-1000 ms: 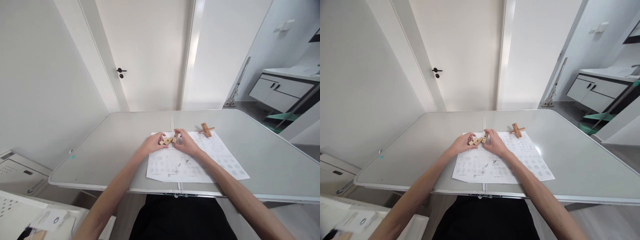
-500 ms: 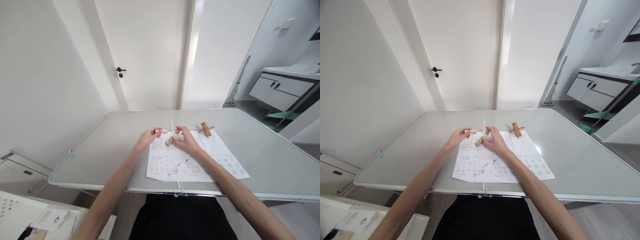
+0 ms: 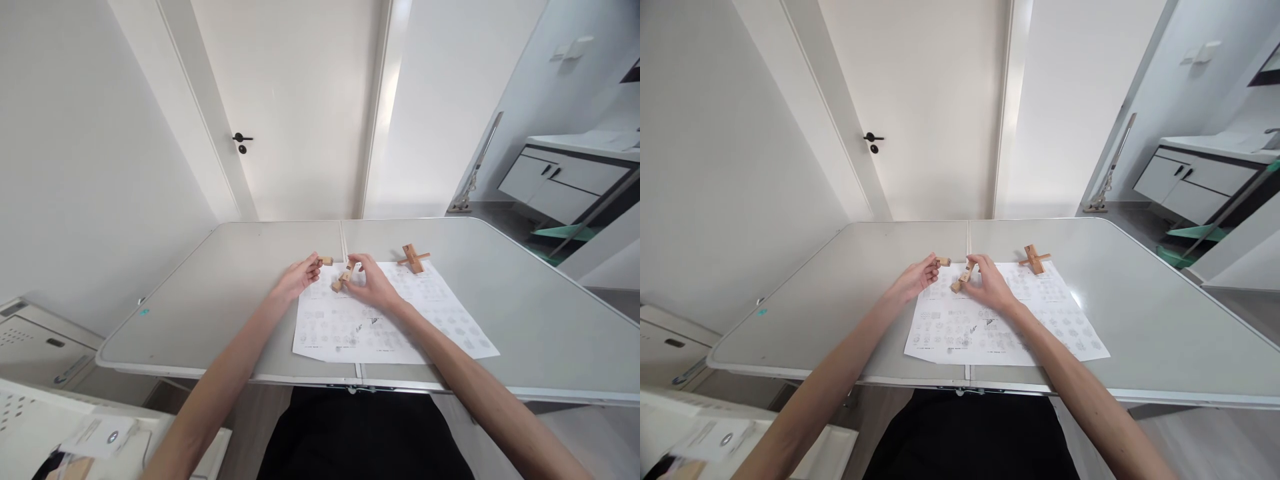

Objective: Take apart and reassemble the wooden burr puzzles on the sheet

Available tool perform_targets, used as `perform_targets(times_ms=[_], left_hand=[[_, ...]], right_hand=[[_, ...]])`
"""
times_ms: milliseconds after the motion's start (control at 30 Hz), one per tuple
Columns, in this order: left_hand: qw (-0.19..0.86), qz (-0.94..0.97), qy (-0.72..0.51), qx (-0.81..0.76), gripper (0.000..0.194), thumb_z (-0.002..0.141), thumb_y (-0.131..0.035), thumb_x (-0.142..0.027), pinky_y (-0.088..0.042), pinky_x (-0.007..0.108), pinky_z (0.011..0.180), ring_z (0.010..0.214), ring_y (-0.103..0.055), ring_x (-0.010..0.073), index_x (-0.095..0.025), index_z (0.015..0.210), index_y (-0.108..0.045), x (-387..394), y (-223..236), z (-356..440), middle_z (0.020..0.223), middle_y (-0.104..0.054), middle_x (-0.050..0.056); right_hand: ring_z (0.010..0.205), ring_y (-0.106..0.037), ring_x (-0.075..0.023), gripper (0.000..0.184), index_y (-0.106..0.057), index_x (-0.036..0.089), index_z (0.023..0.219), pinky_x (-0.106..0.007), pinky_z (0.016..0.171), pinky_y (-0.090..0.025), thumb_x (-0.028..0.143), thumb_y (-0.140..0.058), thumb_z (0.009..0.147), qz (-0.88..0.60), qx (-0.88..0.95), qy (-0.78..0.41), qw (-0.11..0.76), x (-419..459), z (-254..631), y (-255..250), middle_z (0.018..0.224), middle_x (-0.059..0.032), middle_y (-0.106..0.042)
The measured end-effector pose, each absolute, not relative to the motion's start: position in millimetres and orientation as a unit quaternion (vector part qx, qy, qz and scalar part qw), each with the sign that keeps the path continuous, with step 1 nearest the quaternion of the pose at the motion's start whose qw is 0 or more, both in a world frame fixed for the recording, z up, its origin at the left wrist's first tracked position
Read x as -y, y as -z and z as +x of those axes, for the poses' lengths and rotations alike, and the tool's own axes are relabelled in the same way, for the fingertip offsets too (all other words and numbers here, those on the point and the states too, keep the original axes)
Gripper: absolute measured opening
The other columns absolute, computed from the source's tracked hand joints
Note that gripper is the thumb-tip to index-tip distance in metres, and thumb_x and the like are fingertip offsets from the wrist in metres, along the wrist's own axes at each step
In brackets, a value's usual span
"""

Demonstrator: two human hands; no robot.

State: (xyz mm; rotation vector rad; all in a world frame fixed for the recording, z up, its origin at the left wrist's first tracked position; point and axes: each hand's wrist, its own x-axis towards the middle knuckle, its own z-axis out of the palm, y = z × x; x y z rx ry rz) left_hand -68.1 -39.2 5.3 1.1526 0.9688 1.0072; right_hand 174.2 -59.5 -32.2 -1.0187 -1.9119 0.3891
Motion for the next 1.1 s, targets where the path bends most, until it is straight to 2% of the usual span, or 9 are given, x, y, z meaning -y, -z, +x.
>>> perform_targets(times_ms=[67, 200, 467, 533, 633, 733, 833, 967, 1100], left_hand=[[0.646, 0.474, -0.444, -0.401, 0.043, 0.085, -0.076, -0.055, -0.047, 0.023, 0.068, 0.071, -0.051, 0.0085, -0.013, 0.093, -0.071, 40.3, -5.4, -65.8, 0.091, -0.065, 0.006], [0.681, 0.433, -0.456, -0.376, 0.038, 0.084, -0.079, -0.049, -0.039, 0.022, 0.059, 0.059, -0.041, 0.0047, -0.013, 0.093, -0.071, 39.6, -3.8, -64.2, 0.084, -0.061, 0.002], [0.641, 0.474, -0.440, -0.413, 0.051, 0.086, -0.073, -0.059, -0.036, 0.023, 0.056, 0.055, -0.039, 0.0041, -0.011, 0.104, -0.075, 44.7, -7.4, -61.2, 0.086, -0.066, 0.006], [0.586, 0.516, -0.440, -0.445, 0.054, 0.089, -0.067, -0.063, -0.036, 0.025, 0.055, 0.053, -0.041, 0.0055, -0.011, 0.099, -0.073, 45.8, -7.7, -58.8, 0.085, -0.067, 0.007], [0.433, 0.603, -0.445, -0.501, 0.049, 0.095, -0.058, -0.062, -0.040, 0.027, 0.059, 0.057, -0.050, 0.0102, -0.014, 0.092, -0.067, 45.3, -4.0, -57.0, 0.086, -0.072, 0.008], [0.276, 0.695, -0.412, -0.521, 0.031, 0.100, -0.055, -0.048, -0.046, 0.030, 0.072, 0.078, -0.065, 0.0176, -0.018, 0.105, -0.065, 45.6, 1.9, -57.6, 0.091, -0.077, 0.007], [0.165, 0.764, -0.335, -0.526, 0.026, 0.101, -0.055, -0.041, -0.047, 0.033, 0.080, 0.090, -0.068, 0.0220, -0.020, 0.114, -0.066, 48.2, 6.3, -58.1, 0.099, -0.077, 0.007], [0.076, 0.807, -0.275, -0.518, 0.028, 0.102, -0.055, -0.042, -0.046, 0.038, 0.091, 0.097, -0.068, 0.0249, -0.021, 0.112, -0.071, 50.4, 9.4, -57.9, 0.104, -0.077, 0.008], [0.055, 0.810, -0.260, -0.524, 0.027, 0.101, -0.059, -0.041, -0.048, 0.039, 0.091, 0.099, -0.068, 0.0257, -0.020, 0.110, -0.073, 49.1, 12.0, -59.9, 0.107, -0.077, 0.009]], right_hand=[[0.118, -0.060, -0.0310, 0.058, -0.049, 0.027, 0.137, -0.048, 0.098, -0.053, 0.031, -0.072, 0.084, -0.384, 0.788, -0.147, 0.458, 66.3, 171.7, 25.2, 0.132, -0.0118, -0.059], [0.125, -0.057, -0.0309, 0.053, -0.048, 0.029, 0.137, -0.049, 0.103, -0.051, 0.029, -0.070, 0.089, -0.327, 0.816, -0.086, 0.468, 79.1, 165.6, 12.7, 0.134, -0.0117, -0.057], [0.120, -0.061, -0.0294, 0.053, -0.048, 0.030, 0.137, -0.047, 0.100, -0.054, 0.026, -0.069, 0.089, -0.304, 0.826, -0.083, 0.467, 81.4, 160.4, 14.5, 0.129, -0.0107, -0.059], [0.120, -0.061, -0.0295, 0.053, -0.049, 0.030, 0.136, -0.047, 0.100, -0.054, 0.027, -0.071, 0.088, -0.320, 0.818, -0.083, 0.472, 79.2, 160.9, 17.0, 0.129, -0.0104, -0.059], [0.120, -0.060, -0.0306, 0.052, -0.051, 0.029, 0.134, -0.048, 0.098, -0.055, 0.031, -0.074, 0.087, -0.360, 0.793, -0.078, 0.486, 73.8, 162.8, 20.9, 0.130, -0.0109, -0.059], [0.118, -0.060, -0.0307, 0.047, -0.053, 0.028, 0.130, -0.049, 0.096, -0.055, 0.032, -0.073, 0.087, -0.388, 0.762, -0.066, 0.515, 67.6, 165.8, 23.3, 0.128, -0.0116, -0.059], [0.117, -0.060, -0.0305, 0.044, -0.053, 0.026, 0.128, -0.049, 0.097, -0.054, 0.032, -0.072, 0.088, -0.397, 0.741, -0.055, 0.538, 63.6, 168.7, 22.7, 0.124, -0.0119, -0.060], [0.116, -0.060, -0.0299, 0.042, -0.053, 0.025, 0.126, -0.048, 0.096, -0.054, 0.032, -0.072, 0.089, -0.408, 0.728, -0.053, 0.549, 62.1, 170.4, 21.2, 0.123, -0.0121, -0.059], [0.115, -0.060, -0.0300, 0.042, -0.053, 0.026, 0.126, -0.048, 0.094, -0.055, 0.034, -0.071, 0.089, -0.407, 0.729, -0.052, 0.547, 60.9, 170.1, 22.8, 0.122, -0.0120, -0.059]])
